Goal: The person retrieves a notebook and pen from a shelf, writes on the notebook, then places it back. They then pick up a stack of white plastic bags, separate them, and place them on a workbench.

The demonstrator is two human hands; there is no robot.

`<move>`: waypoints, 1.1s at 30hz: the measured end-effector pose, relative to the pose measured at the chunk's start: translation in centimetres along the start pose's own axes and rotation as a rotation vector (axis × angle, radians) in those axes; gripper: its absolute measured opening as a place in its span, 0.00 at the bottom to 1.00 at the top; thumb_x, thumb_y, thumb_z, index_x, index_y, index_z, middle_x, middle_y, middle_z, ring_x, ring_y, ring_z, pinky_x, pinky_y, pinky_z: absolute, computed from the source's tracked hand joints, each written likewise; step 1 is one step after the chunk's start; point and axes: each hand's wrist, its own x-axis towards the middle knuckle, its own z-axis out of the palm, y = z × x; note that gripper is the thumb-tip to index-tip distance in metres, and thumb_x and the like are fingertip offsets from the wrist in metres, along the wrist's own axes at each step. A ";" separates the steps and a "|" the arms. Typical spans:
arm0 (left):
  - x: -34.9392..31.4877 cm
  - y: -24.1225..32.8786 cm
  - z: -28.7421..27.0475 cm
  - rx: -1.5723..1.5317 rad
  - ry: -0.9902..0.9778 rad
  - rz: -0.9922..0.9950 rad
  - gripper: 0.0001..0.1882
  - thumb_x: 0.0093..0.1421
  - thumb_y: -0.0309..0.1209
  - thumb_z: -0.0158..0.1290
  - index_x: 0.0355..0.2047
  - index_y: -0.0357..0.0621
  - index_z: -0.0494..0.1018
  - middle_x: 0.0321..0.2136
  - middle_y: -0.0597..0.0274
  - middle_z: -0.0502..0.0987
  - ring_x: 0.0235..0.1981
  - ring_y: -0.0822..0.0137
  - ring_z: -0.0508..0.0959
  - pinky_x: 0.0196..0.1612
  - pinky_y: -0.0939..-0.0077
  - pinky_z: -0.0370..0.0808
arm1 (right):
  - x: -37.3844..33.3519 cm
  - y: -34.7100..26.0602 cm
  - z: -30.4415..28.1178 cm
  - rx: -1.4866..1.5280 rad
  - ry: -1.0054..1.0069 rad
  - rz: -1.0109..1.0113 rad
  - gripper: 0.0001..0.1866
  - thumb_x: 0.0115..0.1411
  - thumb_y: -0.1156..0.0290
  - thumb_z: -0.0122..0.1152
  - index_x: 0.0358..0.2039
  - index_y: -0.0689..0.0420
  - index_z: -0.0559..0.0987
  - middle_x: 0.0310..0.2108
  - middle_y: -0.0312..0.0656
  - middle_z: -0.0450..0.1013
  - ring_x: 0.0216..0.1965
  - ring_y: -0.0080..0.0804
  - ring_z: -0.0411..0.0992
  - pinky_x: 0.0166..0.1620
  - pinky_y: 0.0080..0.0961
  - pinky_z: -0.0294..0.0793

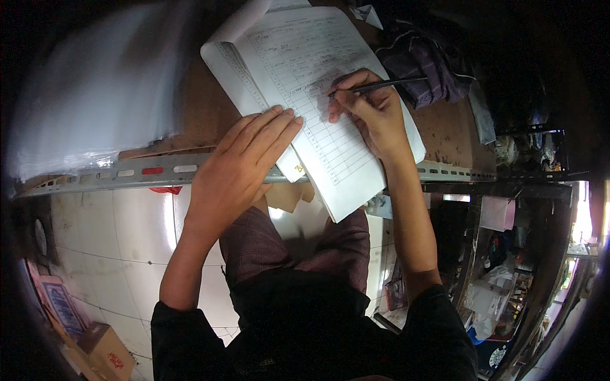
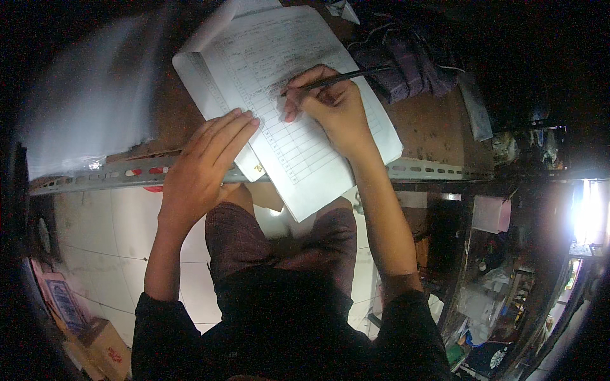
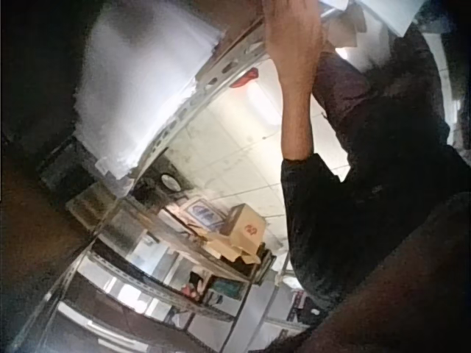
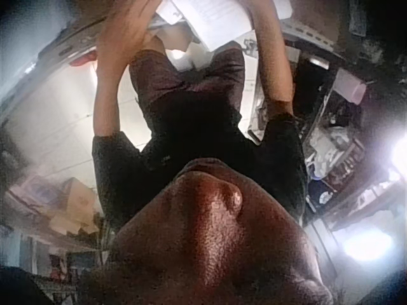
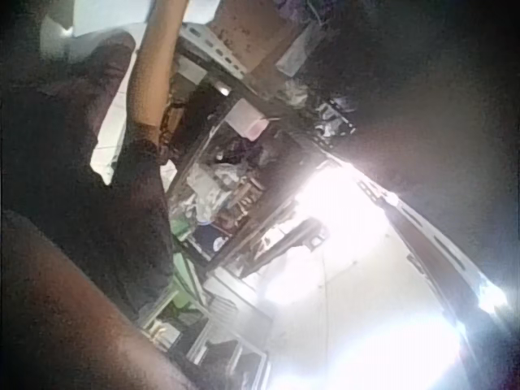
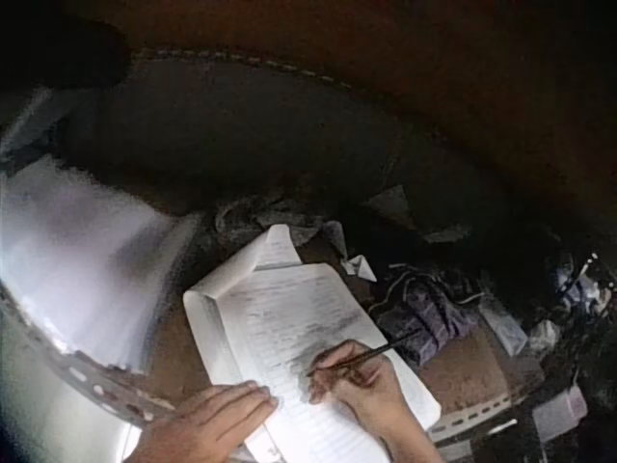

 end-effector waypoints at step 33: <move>0.5 -0.1 0.8 0.023 0.069 0.030 0.29 0.60 0.29 0.53 0.64 0.41 0.71 0.61 0.59 0.72 0.69 0.62 0.66 0.74 0.62 0.62 | -0.7 0.8 2.0 -0.556 -0.219 -0.210 0.14 0.54 0.88 0.67 0.37 0.58 0.75 0.38 0.37 0.72 0.39 0.21 0.71 0.42 0.19 0.71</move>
